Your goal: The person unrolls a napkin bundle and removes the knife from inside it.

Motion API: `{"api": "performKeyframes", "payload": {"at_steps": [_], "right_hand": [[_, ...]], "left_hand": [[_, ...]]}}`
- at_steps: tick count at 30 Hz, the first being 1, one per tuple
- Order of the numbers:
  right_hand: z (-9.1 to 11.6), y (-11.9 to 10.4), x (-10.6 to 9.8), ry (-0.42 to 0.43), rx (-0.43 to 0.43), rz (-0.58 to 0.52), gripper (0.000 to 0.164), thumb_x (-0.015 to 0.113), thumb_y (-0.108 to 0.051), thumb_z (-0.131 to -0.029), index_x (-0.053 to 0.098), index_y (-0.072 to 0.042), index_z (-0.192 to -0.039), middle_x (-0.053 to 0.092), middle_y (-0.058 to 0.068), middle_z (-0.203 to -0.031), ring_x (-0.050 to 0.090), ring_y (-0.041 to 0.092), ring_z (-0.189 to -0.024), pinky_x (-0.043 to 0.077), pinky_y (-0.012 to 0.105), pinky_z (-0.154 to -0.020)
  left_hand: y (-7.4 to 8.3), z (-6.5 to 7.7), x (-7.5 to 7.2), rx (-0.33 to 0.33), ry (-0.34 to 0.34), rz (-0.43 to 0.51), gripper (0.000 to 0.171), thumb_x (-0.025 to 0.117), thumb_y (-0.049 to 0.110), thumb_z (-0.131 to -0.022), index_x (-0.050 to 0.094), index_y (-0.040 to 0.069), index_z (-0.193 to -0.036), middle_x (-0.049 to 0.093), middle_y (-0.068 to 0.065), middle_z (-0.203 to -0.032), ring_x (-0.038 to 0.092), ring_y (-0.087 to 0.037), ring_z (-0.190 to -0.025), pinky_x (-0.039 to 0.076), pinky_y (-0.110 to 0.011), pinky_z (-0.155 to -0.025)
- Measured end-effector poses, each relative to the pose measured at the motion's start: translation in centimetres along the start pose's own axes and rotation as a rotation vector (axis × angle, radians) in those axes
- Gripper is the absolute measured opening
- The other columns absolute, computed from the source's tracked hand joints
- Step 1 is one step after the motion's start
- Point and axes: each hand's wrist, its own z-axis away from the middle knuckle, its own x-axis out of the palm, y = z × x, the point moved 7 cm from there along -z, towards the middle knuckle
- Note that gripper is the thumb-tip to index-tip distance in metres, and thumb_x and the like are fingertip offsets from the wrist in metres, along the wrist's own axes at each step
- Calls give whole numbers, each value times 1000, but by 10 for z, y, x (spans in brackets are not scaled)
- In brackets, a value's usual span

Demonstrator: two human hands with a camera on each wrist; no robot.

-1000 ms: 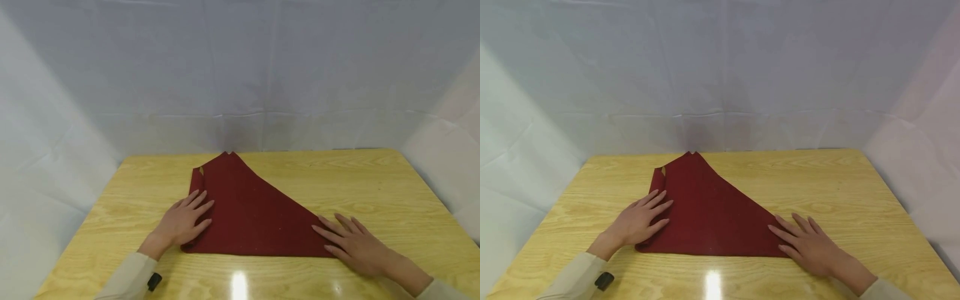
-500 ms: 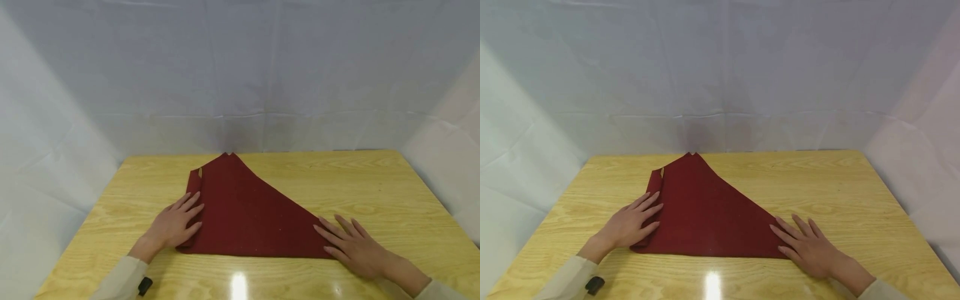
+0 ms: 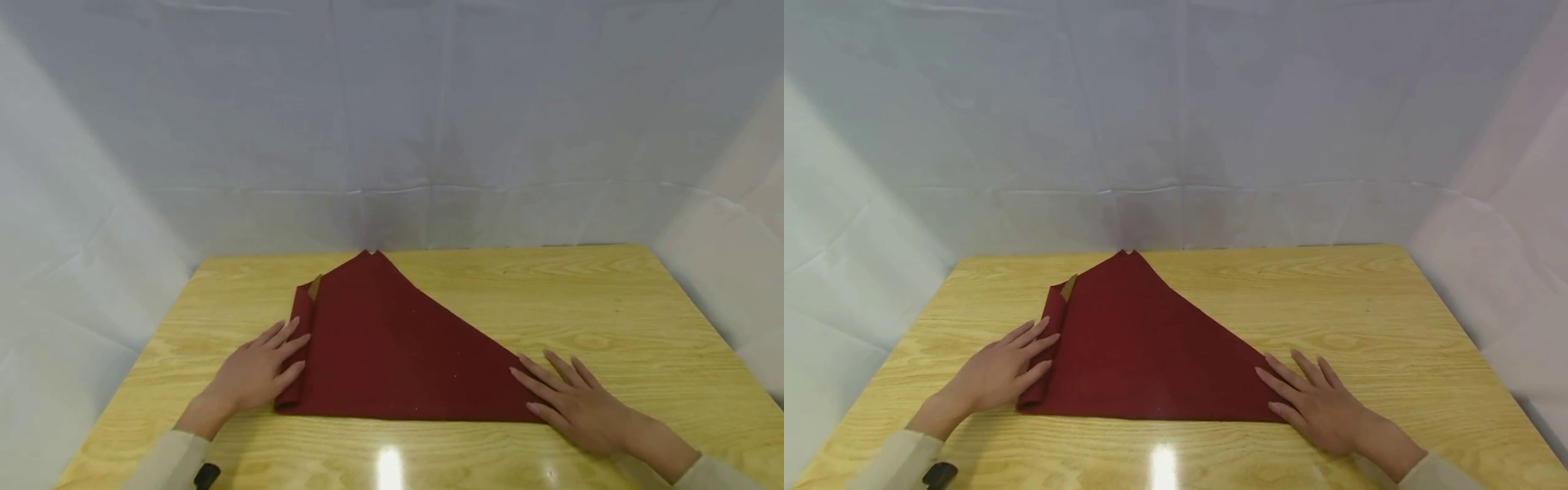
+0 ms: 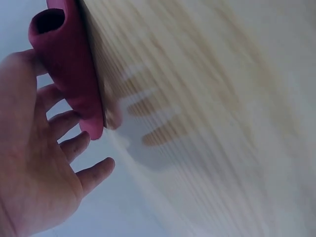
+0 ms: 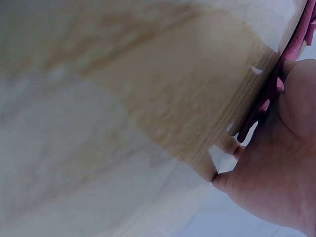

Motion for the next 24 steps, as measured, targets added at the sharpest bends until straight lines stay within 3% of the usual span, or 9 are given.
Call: {"api": "performKeyframes", "payload": {"at_steps": [6,12,24], "right_hand": [[-1,0,0,-32,25,-42,49,43,-35,-103,35,-27,-150,24,-2,-156,16,41,-140,18,67,-100],[-2,0,0,-36,32,-48,48,43,-35,-103,36,-27,-149,25,-2,-156,17,41,-139,18,68,-100],[-2,2,2,-42,26,-47,48,42,-35,-103,35,-26,-150,24,-1,-156,15,40,-140,17,67,-100]], "left_hand": [[-12,11,4,-40,-49,93,51,39,42,-102,44,15,-145,30,-13,-152,26,-37,-138,38,-55,-99],[-12,11,5,-33,-41,94,52,38,43,-103,44,15,-145,30,-13,-152,27,-37,-138,38,-55,-98],[14,-4,-2,70,24,-1,49,48,38,-100,49,14,-142,34,-13,-150,30,-33,-137,35,-50,-103]]}}
